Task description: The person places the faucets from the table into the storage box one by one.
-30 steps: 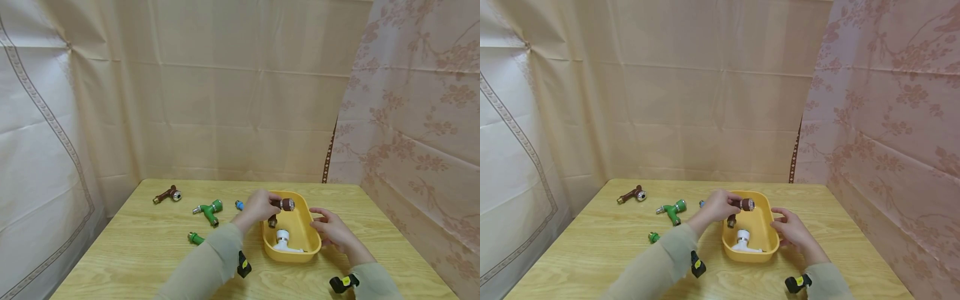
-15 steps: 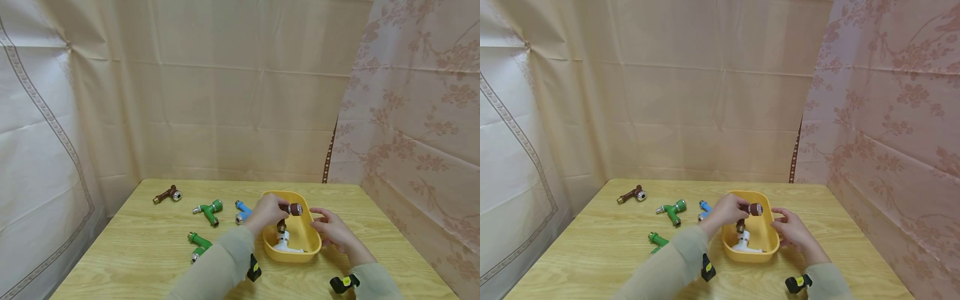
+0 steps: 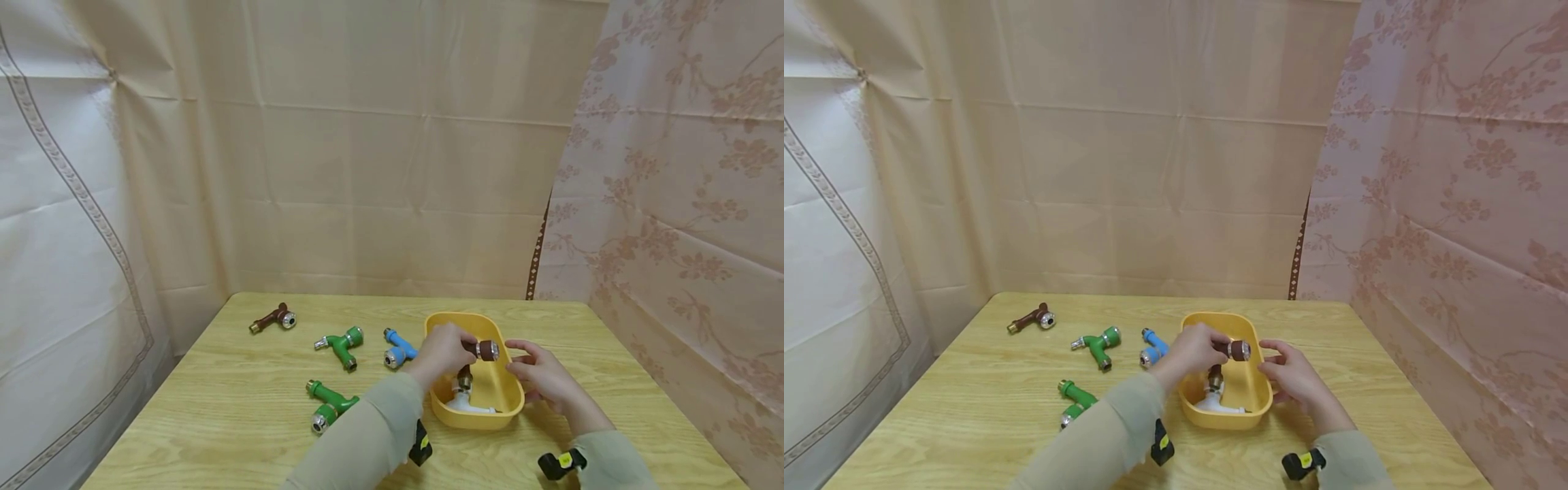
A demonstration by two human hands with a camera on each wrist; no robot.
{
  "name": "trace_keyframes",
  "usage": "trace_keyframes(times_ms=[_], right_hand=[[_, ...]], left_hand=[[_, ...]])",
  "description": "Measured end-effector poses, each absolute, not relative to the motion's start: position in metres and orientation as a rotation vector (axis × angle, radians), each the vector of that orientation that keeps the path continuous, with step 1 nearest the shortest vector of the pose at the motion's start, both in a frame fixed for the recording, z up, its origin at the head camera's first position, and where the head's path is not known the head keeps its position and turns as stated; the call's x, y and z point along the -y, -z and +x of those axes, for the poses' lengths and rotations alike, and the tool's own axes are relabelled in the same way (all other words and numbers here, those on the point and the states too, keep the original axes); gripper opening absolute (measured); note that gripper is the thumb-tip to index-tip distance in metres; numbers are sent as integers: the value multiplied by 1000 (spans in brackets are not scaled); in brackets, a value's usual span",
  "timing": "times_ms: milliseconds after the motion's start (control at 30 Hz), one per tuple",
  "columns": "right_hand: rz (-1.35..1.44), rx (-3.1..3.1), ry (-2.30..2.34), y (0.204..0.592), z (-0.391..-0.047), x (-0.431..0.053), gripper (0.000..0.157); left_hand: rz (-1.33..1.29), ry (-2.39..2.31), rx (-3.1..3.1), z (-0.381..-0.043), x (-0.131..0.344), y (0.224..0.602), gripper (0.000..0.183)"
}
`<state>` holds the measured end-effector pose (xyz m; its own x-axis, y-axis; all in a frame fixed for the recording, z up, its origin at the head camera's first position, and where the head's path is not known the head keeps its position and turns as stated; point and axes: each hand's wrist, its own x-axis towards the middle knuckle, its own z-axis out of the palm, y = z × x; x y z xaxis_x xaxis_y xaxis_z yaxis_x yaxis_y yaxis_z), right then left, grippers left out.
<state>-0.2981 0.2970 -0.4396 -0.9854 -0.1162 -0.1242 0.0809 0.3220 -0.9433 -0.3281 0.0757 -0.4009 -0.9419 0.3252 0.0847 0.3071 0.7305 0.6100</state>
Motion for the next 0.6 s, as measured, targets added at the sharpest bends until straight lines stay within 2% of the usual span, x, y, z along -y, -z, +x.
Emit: trace_keyframes(times_ms=[600], right_hand=[[-66,-2382,1781,439,-295,-296,58]], left_hand=[[533,-924,-2947,-328,-71,400,31]])
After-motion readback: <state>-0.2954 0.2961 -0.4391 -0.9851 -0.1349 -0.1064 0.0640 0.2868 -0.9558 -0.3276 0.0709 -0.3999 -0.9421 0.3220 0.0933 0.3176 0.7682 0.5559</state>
